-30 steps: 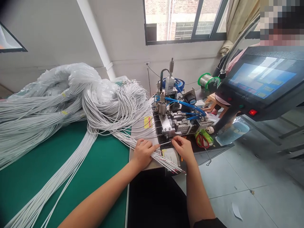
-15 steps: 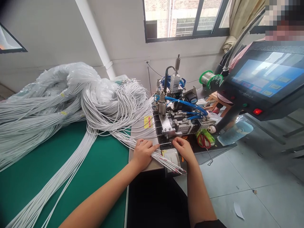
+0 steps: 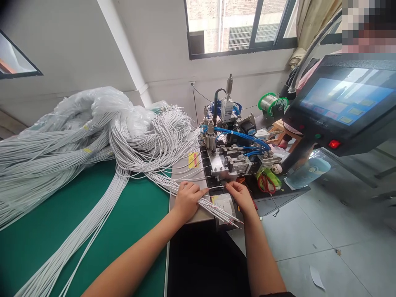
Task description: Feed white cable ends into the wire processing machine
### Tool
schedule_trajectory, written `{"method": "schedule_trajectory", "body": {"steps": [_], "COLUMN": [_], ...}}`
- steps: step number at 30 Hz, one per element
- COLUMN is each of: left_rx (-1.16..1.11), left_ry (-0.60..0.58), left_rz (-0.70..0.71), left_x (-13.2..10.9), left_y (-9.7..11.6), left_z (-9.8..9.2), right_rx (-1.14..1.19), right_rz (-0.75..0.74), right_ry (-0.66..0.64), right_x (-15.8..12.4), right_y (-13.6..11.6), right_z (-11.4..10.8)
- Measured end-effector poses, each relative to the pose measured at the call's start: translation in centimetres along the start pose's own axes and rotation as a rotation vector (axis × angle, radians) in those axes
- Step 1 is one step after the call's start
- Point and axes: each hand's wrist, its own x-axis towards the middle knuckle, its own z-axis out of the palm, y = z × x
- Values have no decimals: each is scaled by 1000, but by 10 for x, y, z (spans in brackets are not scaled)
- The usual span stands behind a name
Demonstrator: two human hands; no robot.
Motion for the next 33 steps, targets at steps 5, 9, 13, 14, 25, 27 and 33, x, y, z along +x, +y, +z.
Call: {"method": "schedule_trajectory", "body": {"steps": [5,9,13,14,25,27,33], "left_rx": [-10,-27,-52,-61,-43,-62,-126], "left_ry": [65,109,158,166,202,195,161], "left_rz": [-24,-20,-21,-15,-152,-169,13], "left_x": [1,0,-1,-2,-1,-1,-3], "left_y": [2,3,2,2,4,3,-1], "left_z": [-3,-6,-4,-3,-11,-11,-4], "right_rx": [-235,-392,-586,-609,-621,-616,-503], "right_rz": [-150,-240,-397,-420,-472,-457,-420], "right_ry": [147,27,-207,-225,-24,-11,-47], "right_x": [-14,-32,-39,-39,-25,-24,-25], "right_y": [-19,-51,-72,-74,-60,-59,-61], "right_z": [-7,-1,12,15,15,14,12]}}
